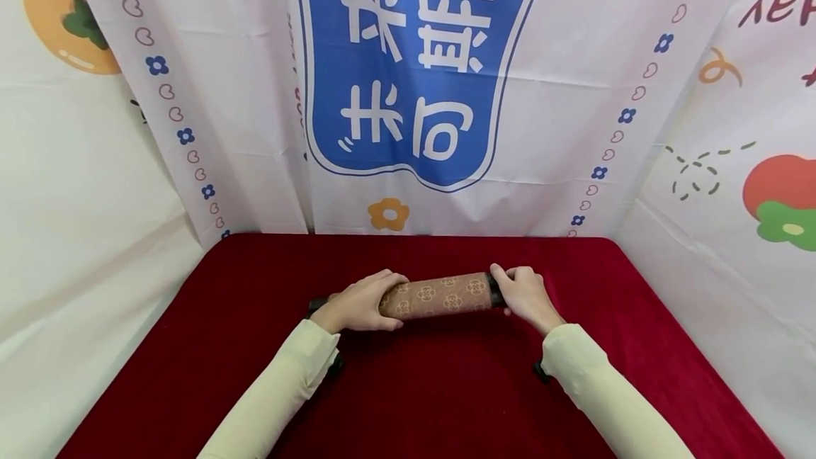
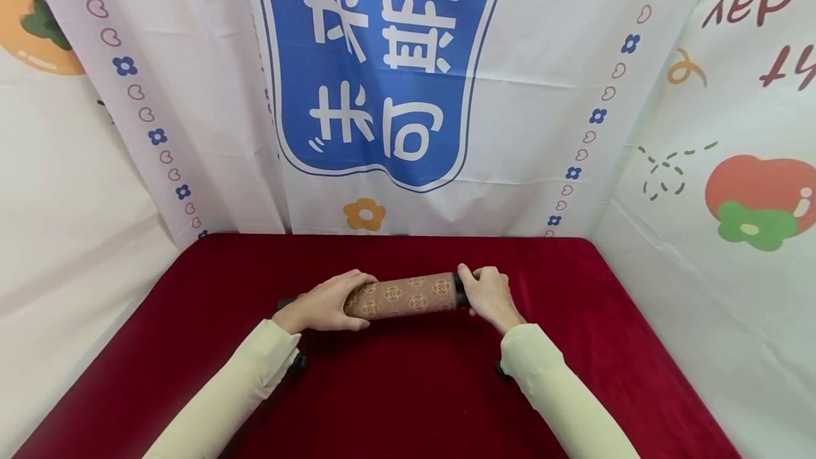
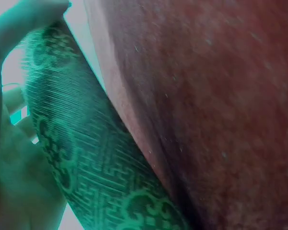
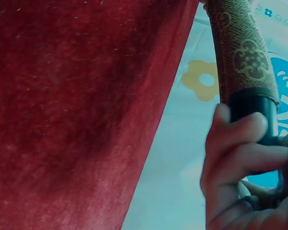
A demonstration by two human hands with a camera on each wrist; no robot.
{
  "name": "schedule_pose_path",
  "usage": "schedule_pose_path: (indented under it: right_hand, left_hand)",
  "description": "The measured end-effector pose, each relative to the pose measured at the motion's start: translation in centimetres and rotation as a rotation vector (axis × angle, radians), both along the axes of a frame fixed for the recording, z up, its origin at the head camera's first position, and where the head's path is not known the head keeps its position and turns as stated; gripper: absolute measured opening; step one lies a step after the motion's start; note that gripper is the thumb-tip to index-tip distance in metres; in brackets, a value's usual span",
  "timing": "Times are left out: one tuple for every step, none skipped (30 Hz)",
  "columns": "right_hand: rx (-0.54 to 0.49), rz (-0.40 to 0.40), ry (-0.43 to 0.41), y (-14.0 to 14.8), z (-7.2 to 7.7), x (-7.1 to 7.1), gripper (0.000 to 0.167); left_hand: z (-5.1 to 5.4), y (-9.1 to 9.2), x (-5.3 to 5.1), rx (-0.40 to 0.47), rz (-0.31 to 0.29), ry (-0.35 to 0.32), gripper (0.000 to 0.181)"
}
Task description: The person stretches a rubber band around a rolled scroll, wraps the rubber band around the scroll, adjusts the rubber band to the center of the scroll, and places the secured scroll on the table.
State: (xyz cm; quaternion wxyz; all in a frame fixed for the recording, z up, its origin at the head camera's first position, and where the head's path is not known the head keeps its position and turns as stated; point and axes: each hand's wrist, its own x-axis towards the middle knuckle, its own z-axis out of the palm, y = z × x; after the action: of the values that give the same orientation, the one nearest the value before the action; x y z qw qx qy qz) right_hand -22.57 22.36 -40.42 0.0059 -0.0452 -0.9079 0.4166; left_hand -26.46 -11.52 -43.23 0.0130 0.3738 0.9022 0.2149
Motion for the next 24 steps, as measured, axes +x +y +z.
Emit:
schedule_pose_path:
  right_hand:
    - [-0.001, 0.006, -0.005, 0.1, -0.1, 0.0, 0.059]
    - [-0.002, 0.014, -0.011, 0.2, -0.2, 0.0, 0.059]
    - [-0.003, 0.022, -0.016, 0.3, -0.4, 0.1, 0.058]
    - [-0.008, 0.03, -0.02, 0.3, -0.5, 0.1, 0.056]
    - [-0.016, 0.031, -0.024, 0.4, -0.5, 0.1, 0.054]
    - [-0.023, 0.033, -0.028, 0.4, -0.5, 0.1, 0.053]
    - [-0.027, 0.035, -0.032, 0.5, -0.6, 0.1, 0.051]
    - [-0.028, 0.04, -0.035, 0.5, -0.6, 0.1, 0.05]
    - [-0.022, 0.044, -0.037, 0.6, -0.6, 0.1, 0.049]
    - [-0.01, 0.047, -0.035, 0.6, -0.6, 0.1, 0.049]
    - [0.012, 0.052, -0.034, 0.6, -0.6, 0.1, 0.051]
    - [0.042, 0.064, -0.035, 0.6, -0.7, 0.2, 0.053]
    - [0.07, 0.077, -0.035, 0.7, -0.7, 0.2, 0.056]
    - [0.099, 0.088, -0.029, 0.7, -0.8, 0.3, 0.059]
    - [0.129, 0.098, -0.019, 0.7, -0.8, 0.4, 0.063]
    - [0.155, 0.106, -0.008, 0.7, -0.9, 0.5, 0.066]
    - [0.179, 0.113, 0.002, 0.7, -0.9, 0.6, 0.07]
    - [0.199, 0.118, 0.014, 0.6, -0.8, 0.8, 0.072]
    - [0.215, 0.118, 0.029, 0.5, -0.8, 0.9, 0.074]
    - [0.229, 0.117, 0.04, 0.5, -0.7, 1.1, 0.075]
    - [0.239, 0.12, 0.048, 0.4, -0.5, 1.2, 0.075]
    - [0.249, 0.124, 0.05, 0.3, -0.4, 1.4, 0.076]
    - [0.258, 0.132, 0.049, 0.2, -0.3, 1.6, 0.076]
    - [0.263, 0.141, 0.048, 0.2, -0.2, 1.7, 0.077]
  left_hand:
    - [0.0, 0.1, 0.0, -0.001, -0.002, 0.001, 0.069]
    - [0.1, 0.2, 0.0, -0.008, 0.0, 0.004, 0.069]
    - [0.1, 0.4, 0.0, -0.019, 0.005, 0.01, 0.069]
    - [0.2, 0.6, 0.0, -0.033, 0.013, 0.015, 0.069]
    - [0.2, 0.7, 0.0, -0.047, 0.022, 0.022, 0.07]
    - [0.2, 0.9, 0.0, -0.058, 0.032, 0.026, 0.07]
    - [0.3, 1.1, -0.1, -0.069, 0.041, 0.031, 0.07]
    - [0.3, 1.3, -0.1, -0.075, 0.052, 0.034, 0.071]
    - [0.3, 1.4, -0.2, -0.081, 0.063, 0.036, 0.071]
    - [0.2, 1.6, -0.3, -0.085, 0.074, 0.036, 0.071]
    - [0.2, 1.7, -0.4, -0.091, 0.085, 0.036, 0.071]
    - [0.1, 1.8, -0.5, -0.088, 0.091, 0.033, 0.071]
    - [0.1, 1.9, -0.7, -0.086, 0.094, 0.033, 0.071]
    - [0.0, 2.0, -0.9, -0.081, 0.095, 0.03, 0.071]
    - [0.0, 2.1, -1.1, -0.076, 0.094, 0.026, 0.071]
    - [0.0, 2.2, -1.3, -0.073, 0.09, 0.024, 0.071]
    - [0.1, 2.3, -1.5, -0.074, 0.087, 0.024, 0.071]
    - [0.1, 2.4, -1.7, -0.075, 0.087, 0.022, 0.072]
    - [0.1, 2.5, -2.0, -0.083, 0.091, 0.019, 0.072]
    - [0.2, 2.6, -2.2, -0.095, 0.098, 0.015, 0.073]
    - [0.2, 2.7, -2.4, -0.108, 0.107, 0.014, 0.074]
    - [0.2, 2.8, -2.6, -0.121, 0.118, 0.012, 0.074]
    - [0.2, 2.8, -2.8, -0.134, 0.129, 0.006, 0.075]
    - [0.1, 2.8, -3.0, -0.142, 0.139, -0.001, 0.075]
